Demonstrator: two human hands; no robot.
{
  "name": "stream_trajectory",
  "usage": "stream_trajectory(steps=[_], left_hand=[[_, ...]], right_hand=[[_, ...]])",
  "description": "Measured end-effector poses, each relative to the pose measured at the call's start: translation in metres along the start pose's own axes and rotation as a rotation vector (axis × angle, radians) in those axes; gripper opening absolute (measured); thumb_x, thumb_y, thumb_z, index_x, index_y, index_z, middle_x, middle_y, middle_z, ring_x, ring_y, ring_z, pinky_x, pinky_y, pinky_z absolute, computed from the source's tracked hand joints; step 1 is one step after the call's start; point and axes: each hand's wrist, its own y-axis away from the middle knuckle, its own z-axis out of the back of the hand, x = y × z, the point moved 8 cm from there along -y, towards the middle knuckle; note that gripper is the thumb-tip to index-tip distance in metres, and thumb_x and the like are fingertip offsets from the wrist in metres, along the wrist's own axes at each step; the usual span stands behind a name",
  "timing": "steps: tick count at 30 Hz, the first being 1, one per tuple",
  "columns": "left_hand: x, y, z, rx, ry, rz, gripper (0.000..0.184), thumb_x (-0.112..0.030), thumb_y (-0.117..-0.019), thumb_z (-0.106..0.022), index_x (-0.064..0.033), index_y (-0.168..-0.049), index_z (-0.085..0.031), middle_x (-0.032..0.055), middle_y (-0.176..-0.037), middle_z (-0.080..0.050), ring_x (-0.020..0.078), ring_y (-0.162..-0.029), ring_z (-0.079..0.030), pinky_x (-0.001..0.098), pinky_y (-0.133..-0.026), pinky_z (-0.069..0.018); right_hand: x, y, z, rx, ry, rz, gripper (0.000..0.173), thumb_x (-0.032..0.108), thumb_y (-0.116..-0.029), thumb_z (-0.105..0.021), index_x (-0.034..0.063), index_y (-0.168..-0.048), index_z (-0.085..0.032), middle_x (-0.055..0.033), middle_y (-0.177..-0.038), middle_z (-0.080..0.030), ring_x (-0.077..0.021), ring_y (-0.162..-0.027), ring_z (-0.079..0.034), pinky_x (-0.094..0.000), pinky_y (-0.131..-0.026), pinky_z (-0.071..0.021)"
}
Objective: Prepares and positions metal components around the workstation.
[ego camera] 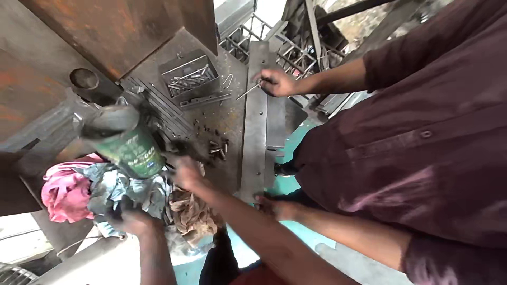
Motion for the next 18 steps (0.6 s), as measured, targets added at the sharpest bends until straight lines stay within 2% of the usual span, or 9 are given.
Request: stream_trajectory(steps=[1,3,5,7,9,11,14,16,18], left_hand=[[-0.005,0.015,0.0,0.023,-0.034,-0.123,0.038,-0.009,-0.104,-0.051,0.0055,-0.139,-0.042,0.0123,-0.116,-0.052,0.0134,-0.096,-0.057,0.0313,-0.085,-0.0527],[-0.01,0.05,-0.011,0.18,-0.106,-0.39,0.026,-0.004,-0.1004,-0.052,0.0143,-0.118,-0.055,0.0106,-0.104,-0.06,0.0065,-0.09,-0.06,0.0245,-0.082,-0.0537],[-0.012,0.079,-0.048,0.465,-0.247,-0.578,0.022,-0.005,-0.099,-0.055,0.013,-0.109,-0.063,0.0167,-0.108,-0.066,0.0127,-0.094,-0.064,0.0287,-0.086,-0.0556],[-0.011,0.094,-0.097,0.647,-0.363,-0.678,0.016,-0.001,-0.0954,-0.061,0.0076,-0.106,-0.071,0.0212,-0.109,-0.068,0.0233,-0.094,-0.068,0.0369,-0.084,-0.0585],[-0.003,0.095,-0.142,0.784,-0.493,-0.668,0.02,0.001,-0.0956,-0.062,0.0054,-0.113,-0.072,0.0241,-0.112,-0.071,0.0329,-0.1,-0.071,0.0469,-0.091,-0.0572],[0.012,0.084,-0.173,0.898,-0.646,-0.557,0.03,-0.001,-0.0985,-0.06,0.001,-0.127,-0.068,0.023,-0.123,-0.07,0.0375,-0.115,-0.067,0.0538,-0.103,-0.0498],[0.033,0.059,-0.182,0.887,-0.664,-0.394,0.04,-0.005,-0.0996,-0.061,-0.0055,-0.139,-0.062,0.0187,-0.133,-0.067,0.0335,-0.124,-0.063,0.0516,-0.109,-0.0462],[0.039,0.045,-0.174,0.798,-0.501,-0.333,0.043,-0.006,-0.0991,-0.063,-0.0013,-0.142,-0.058,0.0195,-0.129,-0.068,0.0284,-0.118,-0.067,0.0455,-0.106,-0.0496],[0.043,0.033,-0.167,0.707,-0.284,-0.2,0.051,-0.007,-0.0995,-0.064,0.0007,-0.148,-0.049,0.0194,-0.122,-0.069,0.0215,-0.103,-0.07,0.0387,-0.094,-0.0569]], right_hand=[[-0.015,-0.004,0.007,0.129,0.071,-0.101,0.037,0.013,-0.0975,-0.067,0.0097,-0.135,-0.067,-0.022,-0.121,-0.07,-0.0396,-0.112,-0.068,-0.0585,-0.098,-0.053],[-0.05,-0.005,0.032,0.229,0.285,-0.236,0.028,0.008,-0.0969,-0.063,0.0053,-0.123,-0.072,-0.0233,-0.122,-0.069,-0.0416,-0.116,-0.066,-0.0605,-0.097,-0.052],[-0.089,-0.014,0.041,0.254,0.529,-0.197,0.025,0.015,-0.095,-0.067,0.0066,-0.118,-0.073,-0.0184,-0.135,-0.063,-0.0396,-0.13,-0.056,-0.0576,-0.103,-0.0496],[-0.106,-0.023,0.046,0.242,0.578,-0.095,0.027,0.012,-0.0968,-0.065,0.0061,-0.121,-0.073,-0.0154,-0.152,-0.052,-0.039,-0.148,-0.038,-0.0543,-0.12,-0.0328],[-0.108,-0.025,0.05,0.243,0.588,-0.016,0.028,0.009,-0.0984,-0.062,0.0053,-0.124,-0.072,-0.0161,-0.154,-0.05,-0.039,-0.15,-0.036,-0.0532,-0.123,-0.0286],[-0.109,-0.023,0.05,0.266,0.623,0.025,0.029,0.003,-0.0978,-0.061,0.006,-0.125,-0.072,-0.0176,-0.151,-0.053,-0.0399,-0.147,-0.039,-0.0542,-0.122,-0.0291],[-0.113,-0.019,0.044,0.28,0.643,0.201,0.028,0.003,-0.0975,-0.062,0.0105,-0.121,-0.075,-0.0147,-0.145,-0.059,-0.0387,-0.143,-0.044,-0.0543,-0.122,-0.0297],[-0.111,-0.018,0.043,0.312,0.643,0.301,0.026,0.007,-0.0977,-0.063,0.0118,-0.12,-0.076,-0.0136,-0.142,-0.062,-0.0376,-0.142,-0.045,-0.0534,-0.123,-0.0268],[-0.109,-0.017,0.05,0.306,0.57,0.364,0.025,0.01,-0.0958,-0.066,0.0098,-0.119,-0.076,-0.0154,-0.137,-0.065,-0.0386,-0.14,-0.048,-0.054,-0.122,-0.0288]])
